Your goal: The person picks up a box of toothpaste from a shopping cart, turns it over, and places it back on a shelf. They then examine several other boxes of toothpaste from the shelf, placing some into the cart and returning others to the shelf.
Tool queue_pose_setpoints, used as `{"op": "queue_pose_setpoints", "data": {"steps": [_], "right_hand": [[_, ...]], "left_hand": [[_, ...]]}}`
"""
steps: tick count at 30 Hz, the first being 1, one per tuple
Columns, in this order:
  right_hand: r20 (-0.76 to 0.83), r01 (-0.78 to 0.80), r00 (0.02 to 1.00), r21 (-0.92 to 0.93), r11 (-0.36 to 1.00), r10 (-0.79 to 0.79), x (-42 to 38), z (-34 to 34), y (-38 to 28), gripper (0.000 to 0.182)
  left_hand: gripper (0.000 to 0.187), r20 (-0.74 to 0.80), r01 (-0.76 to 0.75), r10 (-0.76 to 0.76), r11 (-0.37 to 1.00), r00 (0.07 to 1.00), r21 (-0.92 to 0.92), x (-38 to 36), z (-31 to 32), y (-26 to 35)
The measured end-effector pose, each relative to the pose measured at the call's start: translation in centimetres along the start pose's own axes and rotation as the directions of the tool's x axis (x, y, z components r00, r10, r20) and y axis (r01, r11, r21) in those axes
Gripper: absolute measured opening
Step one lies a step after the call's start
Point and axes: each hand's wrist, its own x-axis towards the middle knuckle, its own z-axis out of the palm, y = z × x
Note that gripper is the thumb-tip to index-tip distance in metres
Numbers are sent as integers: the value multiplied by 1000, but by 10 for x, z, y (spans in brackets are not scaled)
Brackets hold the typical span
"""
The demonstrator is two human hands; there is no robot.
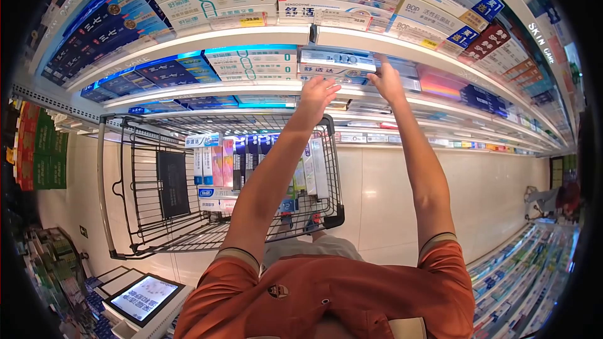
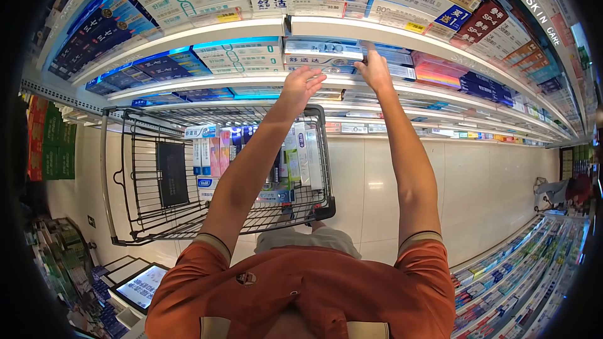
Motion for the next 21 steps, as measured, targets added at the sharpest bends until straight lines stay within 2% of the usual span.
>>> {"op": "queue_pose_setpoints", "data": {"steps": [2,5,8,14,16,17,19,21], "right_hand": [[1,-53,999,55,997,53,2,4,3,58],[-9,-69,998,40,997,70,-1,4,-2,61],[2,-85,996,21,996,84,2,11,5,64],[-2,-114,993,27,993,114,3,14,5,61],[-6,-123,992,16,992,123,3,15,4,60],[-5,-129,992,6,992,129,2,15,4,59],[-11,-129,992,7,992,129,2,15,3,58],[-17,-128,992,9,992,128,1,14,1,58]], "left_hand": [[72,-3,-3,3,1000,1000,-9,-1,0,0],[73,10,-30,31,998,999,-49,-1,1,2],[74,-40,-41,38,995,998,-95,-1,5,6],[73,-99,-54,38,985,994,-167,-2,6,16],[59,-146,-51,25,982,989,-180,-5,11,21],[59,-143,-48,22,983,989,-180,-5,10,22],[42,-144,-39,12,982,989,-184,-1,6,23],[36,-130,-37,13,982,991,-184,2,2,23]]}}
